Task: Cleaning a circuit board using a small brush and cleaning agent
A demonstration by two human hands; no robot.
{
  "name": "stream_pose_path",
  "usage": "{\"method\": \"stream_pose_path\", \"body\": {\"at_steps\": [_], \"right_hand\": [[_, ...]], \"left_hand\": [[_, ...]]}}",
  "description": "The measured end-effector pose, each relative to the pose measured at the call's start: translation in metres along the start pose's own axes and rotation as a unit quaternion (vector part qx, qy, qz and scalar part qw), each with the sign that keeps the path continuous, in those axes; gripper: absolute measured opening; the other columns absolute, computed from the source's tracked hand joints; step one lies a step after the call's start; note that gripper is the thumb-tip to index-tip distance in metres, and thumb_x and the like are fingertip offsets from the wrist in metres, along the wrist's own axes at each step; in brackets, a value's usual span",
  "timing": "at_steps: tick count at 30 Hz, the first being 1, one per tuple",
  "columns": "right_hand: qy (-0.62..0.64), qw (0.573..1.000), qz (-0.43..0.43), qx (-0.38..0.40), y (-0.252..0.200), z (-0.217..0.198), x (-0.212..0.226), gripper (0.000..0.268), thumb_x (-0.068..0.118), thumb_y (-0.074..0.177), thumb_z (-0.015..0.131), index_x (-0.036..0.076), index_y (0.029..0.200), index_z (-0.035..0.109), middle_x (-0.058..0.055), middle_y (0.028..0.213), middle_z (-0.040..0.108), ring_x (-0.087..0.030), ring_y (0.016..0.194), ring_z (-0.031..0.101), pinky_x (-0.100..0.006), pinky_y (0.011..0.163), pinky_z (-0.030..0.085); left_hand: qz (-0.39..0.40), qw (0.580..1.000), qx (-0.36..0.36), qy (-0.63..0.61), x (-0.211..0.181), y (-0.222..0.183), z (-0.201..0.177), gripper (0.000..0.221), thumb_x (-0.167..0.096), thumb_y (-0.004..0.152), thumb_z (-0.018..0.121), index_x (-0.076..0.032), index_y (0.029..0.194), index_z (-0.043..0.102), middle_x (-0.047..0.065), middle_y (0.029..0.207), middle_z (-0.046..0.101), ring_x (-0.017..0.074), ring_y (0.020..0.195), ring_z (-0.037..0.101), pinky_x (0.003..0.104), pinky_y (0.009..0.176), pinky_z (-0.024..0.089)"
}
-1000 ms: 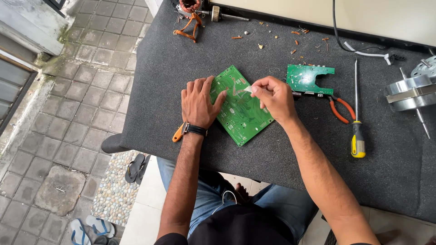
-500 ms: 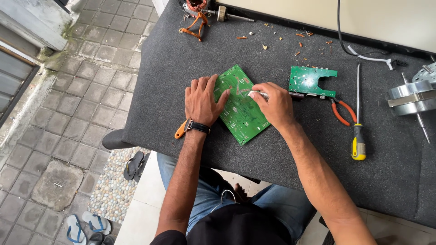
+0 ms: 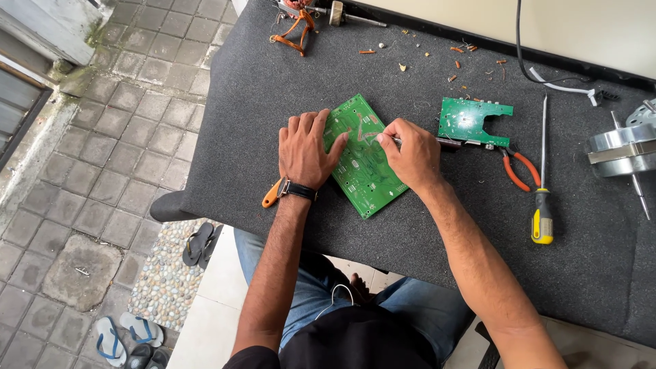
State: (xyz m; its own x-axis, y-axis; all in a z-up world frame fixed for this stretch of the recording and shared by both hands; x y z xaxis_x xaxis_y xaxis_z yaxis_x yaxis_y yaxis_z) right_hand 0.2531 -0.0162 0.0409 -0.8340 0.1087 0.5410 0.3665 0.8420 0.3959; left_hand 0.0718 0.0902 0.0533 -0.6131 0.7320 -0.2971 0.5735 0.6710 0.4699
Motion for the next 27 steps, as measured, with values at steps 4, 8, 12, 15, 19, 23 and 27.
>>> {"method": "stream_pose_path", "body": {"at_steps": [4,8,12,15,19,23,27], "right_hand": [[-0.017,1.000,-0.002,0.000,0.000,0.000,0.003,0.014,0.028,0.098,0.072,0.016,0.092,0.066,-0.010,0.080,0.067,-0.035,0.083,0.072,-0.045,0.072,0.055],[-0.029,0.999,-0.015,0.015,-0.001,0.005,0.003,0.012,0.027,0.098,0.072,0.018,0.092,0.066,-0.008,0.080,0.067,-0.032,0.084,0.072,-0.043,0.072,0.055],[-0.024,0.999,-0.030,0.015,0.001,0.008,0.004,0.011,0.025,0.097,0.071,0.017,0.092,0.065,-0.009,0.080,0.067,-0.034,0.084,0.072,-0.044,0.071,0.055],[-0.013,0.999,-0.036,0.036,-0.003,0.008,0.008,0.009,0.023,0.096,0.071,0.018,0.091,0.065,-0.010,0.081,0.069,-0.036,0.084,0.072,-0.045,0.072,0.055],[-0.020,0.999,-0.038,0.031,-0.004,0.009,0.007,0.009,0.023,0.098,0.070,0.018,0.092,0.065,-0.009,0.082,0.070,-0.034,0.085,0.073,-0.043,0.072,0.056],[-0.021,0.998,-0.039,0.033,-0.007,0.009,0.007,0.009,0.022,0.098,0.070,0.017,0.093,0.064,-0.010,0.083,0.070,-0.035,0.085,0.072,-0.045,0.072,0.056],[-0.013,0.999,-0.032,0.025,-0.001,0.009,0.007,0.010,0.022,0.099,0.069,0.018,0.091,0.064,-0.009,0.084,0.070,-0.034,0.086,0.072,-0.044,0.072,0.056]], "left_hand": [[0.002,1.000,-0.004,0.000,0.000,0.000,0.001,0.060,-0.061,0.096,0.061,-0.014,0.132,0.062,0.004,0.113,0.062,0.0231,0.107,0.055,0.039,0.086,0.042],[0.001,1.000,-0.004,0.000,0.001,-0.001,0.002,0.060,-0.062,0.095,0.061,-0.014,0.131,0.062,0.004,0.113,0.062,0.0231,0.107,0.055,0.039,0.086,0.042],[0.002,1.000,-0.007,-0.003,0.001,0.000,0.002,0.060,-0.061,0.095,0.062,-0.013,0.131,0.062,0.005,0.113,0.062,0.0235,0.108,0.055,0.039,0.087,0.042],[0.001,1.000,0.002,-0.012,0.000,0.001,0.001,0.059,-0.059,0.095,0.063,-0.013,0.132,0.061,0.005,0.113,0.061,0.0234,0.108,0.055,0.039,0.087,0.041],[0.000,1.000,-0.001,-0.012,0.000,0.000,0.002,0.059,-0.060,0.095,0.063,-0.013,0.131,0.062,0.004,0.113,0.061,0.0230,0.107,0.055,0.039,0.086,0.041],[0.002,1.000,-0.009,-0.016,0.000,-0.002,0.001,0.060,-0.060,0.095,0.063,-0.013,0.131,0.062,0.005,0.113,0.061,0.0233,0.107,0.055,0.039,0.087,0.041],[0.002,1.000,-0.004,-0.015,0.001,0.000,0.000,0.059,-0.059,0.094,0.064,-0.013,0.131,0.063,0.004,0.113,0.061,0.0226,0.107,0.054,0.038,0.086,0.042]]}}
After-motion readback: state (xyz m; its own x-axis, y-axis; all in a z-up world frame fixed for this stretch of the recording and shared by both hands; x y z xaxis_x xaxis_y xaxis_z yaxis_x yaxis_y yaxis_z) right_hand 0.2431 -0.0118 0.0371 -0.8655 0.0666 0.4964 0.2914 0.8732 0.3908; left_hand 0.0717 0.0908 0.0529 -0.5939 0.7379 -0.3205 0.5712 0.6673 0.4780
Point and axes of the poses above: each hand's wrist, its own y-axis towards the middle knuckle, its own z-axis out of the palm, x = y × z, the point moved 9 cm from there along y, towards the middle knuckle
